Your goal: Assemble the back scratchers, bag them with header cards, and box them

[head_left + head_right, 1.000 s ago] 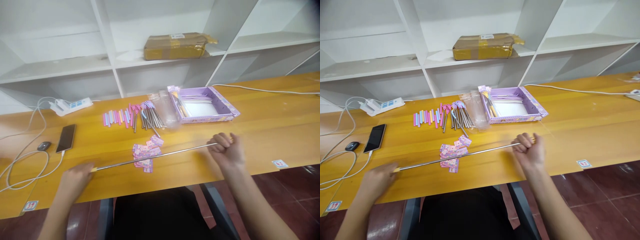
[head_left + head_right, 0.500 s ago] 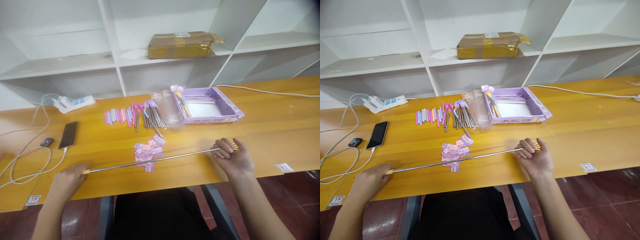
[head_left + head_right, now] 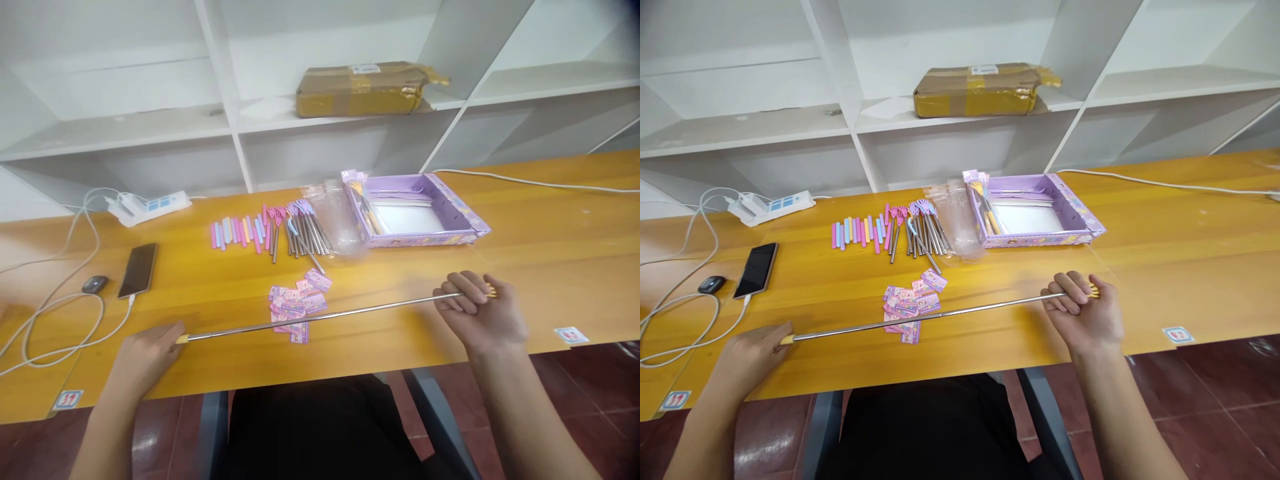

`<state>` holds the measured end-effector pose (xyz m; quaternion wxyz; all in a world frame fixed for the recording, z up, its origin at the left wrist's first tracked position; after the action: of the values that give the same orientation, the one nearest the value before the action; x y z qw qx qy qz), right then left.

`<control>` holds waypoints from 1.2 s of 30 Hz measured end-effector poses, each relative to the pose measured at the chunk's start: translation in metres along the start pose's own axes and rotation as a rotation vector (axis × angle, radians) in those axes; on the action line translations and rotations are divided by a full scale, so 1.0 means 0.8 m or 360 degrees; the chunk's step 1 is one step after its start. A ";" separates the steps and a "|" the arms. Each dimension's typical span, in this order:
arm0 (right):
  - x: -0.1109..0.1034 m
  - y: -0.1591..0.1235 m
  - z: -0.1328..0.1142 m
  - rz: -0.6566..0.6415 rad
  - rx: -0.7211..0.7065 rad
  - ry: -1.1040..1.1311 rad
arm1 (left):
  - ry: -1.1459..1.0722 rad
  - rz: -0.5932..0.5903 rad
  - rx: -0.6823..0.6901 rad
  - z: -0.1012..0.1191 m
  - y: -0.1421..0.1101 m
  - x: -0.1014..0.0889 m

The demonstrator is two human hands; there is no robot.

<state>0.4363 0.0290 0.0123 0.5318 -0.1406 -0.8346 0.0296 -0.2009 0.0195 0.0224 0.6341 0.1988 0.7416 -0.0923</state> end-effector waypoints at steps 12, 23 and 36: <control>0.051 -0.028 0.112 -0.0121 0.0023 -0.0214 | -0.0069 -0.0261 0.0065 0.125 0.044 -0.030; 0.091 -0.127 0.258 -0.0281 -0.0005 -0.0374 | -0.0259 -0.0555 0.0161 0.289 0.087 -0.061; 0.076 -0.111 0.269 -0.0150 -0.0017 -0.0303 | -0.0275 -0.0624 0.0069 0.300 0.090 -0.061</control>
<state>0.2019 -0.0185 -0.0098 0.4501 -0.1005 -0.8872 0.0132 0.0510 -0.0176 0.0353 0.6607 0.0557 0.7068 -0.2465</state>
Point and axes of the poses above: each hand's wrist, its own y-axis towards the middle knuckle, its own x-axis out of the palm, z = x × y, the point moved 2 cm from there along y, towards the middle knuckle, and after that the axes turned 1 degree about y, right-handed, at the moved point
